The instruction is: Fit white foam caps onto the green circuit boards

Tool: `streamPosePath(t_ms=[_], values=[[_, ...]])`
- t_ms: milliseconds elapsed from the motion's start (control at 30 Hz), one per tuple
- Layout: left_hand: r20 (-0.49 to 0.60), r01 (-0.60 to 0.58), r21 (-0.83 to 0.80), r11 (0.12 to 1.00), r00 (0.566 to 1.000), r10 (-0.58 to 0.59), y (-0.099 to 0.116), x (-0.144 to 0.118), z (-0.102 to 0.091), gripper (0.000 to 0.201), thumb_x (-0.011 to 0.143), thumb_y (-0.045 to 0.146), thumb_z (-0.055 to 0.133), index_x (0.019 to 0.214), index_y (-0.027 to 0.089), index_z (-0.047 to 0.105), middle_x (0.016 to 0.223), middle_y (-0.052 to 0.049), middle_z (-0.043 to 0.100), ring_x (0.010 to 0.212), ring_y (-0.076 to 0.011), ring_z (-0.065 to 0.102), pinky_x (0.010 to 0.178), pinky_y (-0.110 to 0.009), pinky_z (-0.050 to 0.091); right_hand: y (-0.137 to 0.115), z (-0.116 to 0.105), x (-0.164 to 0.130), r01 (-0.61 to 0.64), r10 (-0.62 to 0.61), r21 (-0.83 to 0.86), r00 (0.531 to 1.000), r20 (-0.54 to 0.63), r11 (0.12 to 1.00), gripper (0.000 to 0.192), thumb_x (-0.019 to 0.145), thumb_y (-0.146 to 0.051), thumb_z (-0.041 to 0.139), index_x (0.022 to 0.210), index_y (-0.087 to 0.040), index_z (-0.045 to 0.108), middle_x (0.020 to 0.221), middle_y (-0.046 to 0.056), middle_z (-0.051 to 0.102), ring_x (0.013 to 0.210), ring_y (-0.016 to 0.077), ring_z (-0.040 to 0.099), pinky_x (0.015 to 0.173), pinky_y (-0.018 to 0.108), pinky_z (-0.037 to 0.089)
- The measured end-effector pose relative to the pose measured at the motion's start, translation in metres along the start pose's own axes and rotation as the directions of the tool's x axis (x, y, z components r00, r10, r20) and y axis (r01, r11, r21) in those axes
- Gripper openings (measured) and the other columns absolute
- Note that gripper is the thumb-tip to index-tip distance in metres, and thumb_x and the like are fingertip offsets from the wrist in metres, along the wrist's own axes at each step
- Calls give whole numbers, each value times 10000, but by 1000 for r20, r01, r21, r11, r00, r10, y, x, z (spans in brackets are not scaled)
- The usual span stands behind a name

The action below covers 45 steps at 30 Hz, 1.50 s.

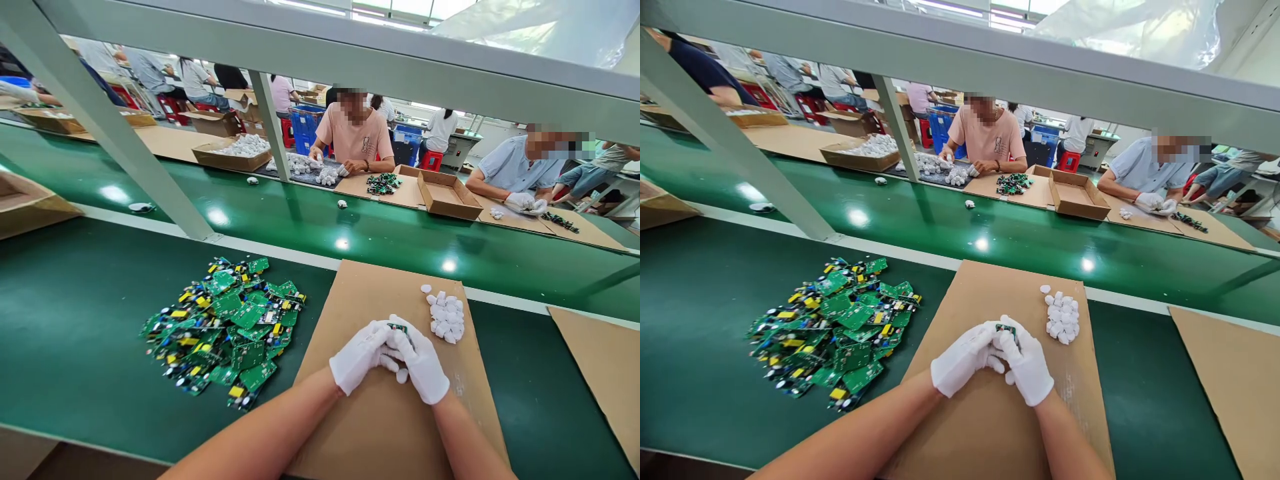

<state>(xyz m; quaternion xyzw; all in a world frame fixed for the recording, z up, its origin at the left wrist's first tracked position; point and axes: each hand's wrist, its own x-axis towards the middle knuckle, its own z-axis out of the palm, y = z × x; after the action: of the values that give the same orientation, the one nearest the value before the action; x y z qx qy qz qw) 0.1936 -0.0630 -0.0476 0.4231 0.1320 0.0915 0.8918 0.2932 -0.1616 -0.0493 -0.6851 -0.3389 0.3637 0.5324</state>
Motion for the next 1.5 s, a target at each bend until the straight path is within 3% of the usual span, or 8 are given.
streamPosePath(t_ms=[233, 400, 600, 767, 933, 1067, 1300, 1500], values=[[-77, 65, 98, 993, 995, -57, 8, -2, 6, 332, 734, 409, 631, 899, 127, 572, 766, -71, 618, 692, -163, 626, 585, -249, 497, 0, -3, 0, 10, -10, -11, 1000, 26, 1000, 540, 807, -557, 462, 1215, -215, 555, 1028, 77, 675, 580, 161, 621, 412, 242, 500], [-55, 39, 20, 999, 998, -38, -1, 0, -2, 335, 757, 409, 610, 935, 131, 554, 828, -85, 622, 694, -161, 627, 640, -297, 514, 0, 0, -2, -11, 12, -61, 1000, 12, 998, 516, 822, -508, 483, 1251, -222, 508, 852, 38, 689, 340, 65, 456, 307, 206, 381], [-49, 62, -12, 998, 997, -63, -1, 0, -2, 306, 765, 388, 609, 919, 131, 548, 804, -69, 609, 684, -147, 615, 649, -294, 511, -1, -2, -2, 19, -15, -72, 998, 57, 997, 534, 821, -484, 485, 1285, -220, 470, 834, 40, 684, 351, 82, 461, 347, 231, 410], [-82, 37, -38, 999, 996, -40, 3, 0, 2, 292, 716, 369, 661, 869, 137, 568, 778, -33, 569, 648, -118, 563, 628, -310, 523, 1, 1, -1, 47, -53, -238, 998, -18, 970, 516, 767, -373, 588, 1250, -210, 509, 745, 19, 674, 369, 90, 467, 383, 236, 418], [-10, 57, -34, 998, 998, -58, 5, 0, 0, 289, 739, 374, 637, 876, 125, 588, 756, -46, 577, 654, -139, 591, 667, -334, 519, -2, -2, -2, -36, 38, -23, 997, 68, 999, 536, 777, -460, 558, 1258, -231, 497, 907, 46, 675, 390, 80, 491, 341, 219, 405], [7, 74, -66, 995, 997, -74, 6, 0, -2, 345, 739, 434, 622, 887, 124, 590, 776, -71, 608, 695, -162, 629, 656, -286, 505, -5, -6, -1, -45, 33, 161, 996, 77, 986, 580, 768, -555, 533, 1249, -231, 520, 1079, 83, 645, 708, 194, 632, 477, 266, 518], [-167, 88, 99, 991, 983, -70, 6, 2, 2, 330, 683, 423, 679, 795, 129, 579, 712, -67, 636, 626, -155, 630, 563, -251, 497, -6, -4, 1, -84, 72, 135, 993, 92, 987, 568, 759, -538, 557, 1248, -252, 531, 1127, 80, 634, 767, 252, 635, 411, 281, 516], [-71, 88, -103, 991, 993, -95, 3, 4, -4, 434, 681, 527, 633, 829, 122, 578, 731, -72, 622, 643, -175, 640, 561, -274, 507, -5, -5, 2, -93, 83, 125, 993, 89, 988, 569, 766, -521, 556, 1261, -244, 513, 1125, 78, 633, 792, 243, 629, 412, 271, 524]])
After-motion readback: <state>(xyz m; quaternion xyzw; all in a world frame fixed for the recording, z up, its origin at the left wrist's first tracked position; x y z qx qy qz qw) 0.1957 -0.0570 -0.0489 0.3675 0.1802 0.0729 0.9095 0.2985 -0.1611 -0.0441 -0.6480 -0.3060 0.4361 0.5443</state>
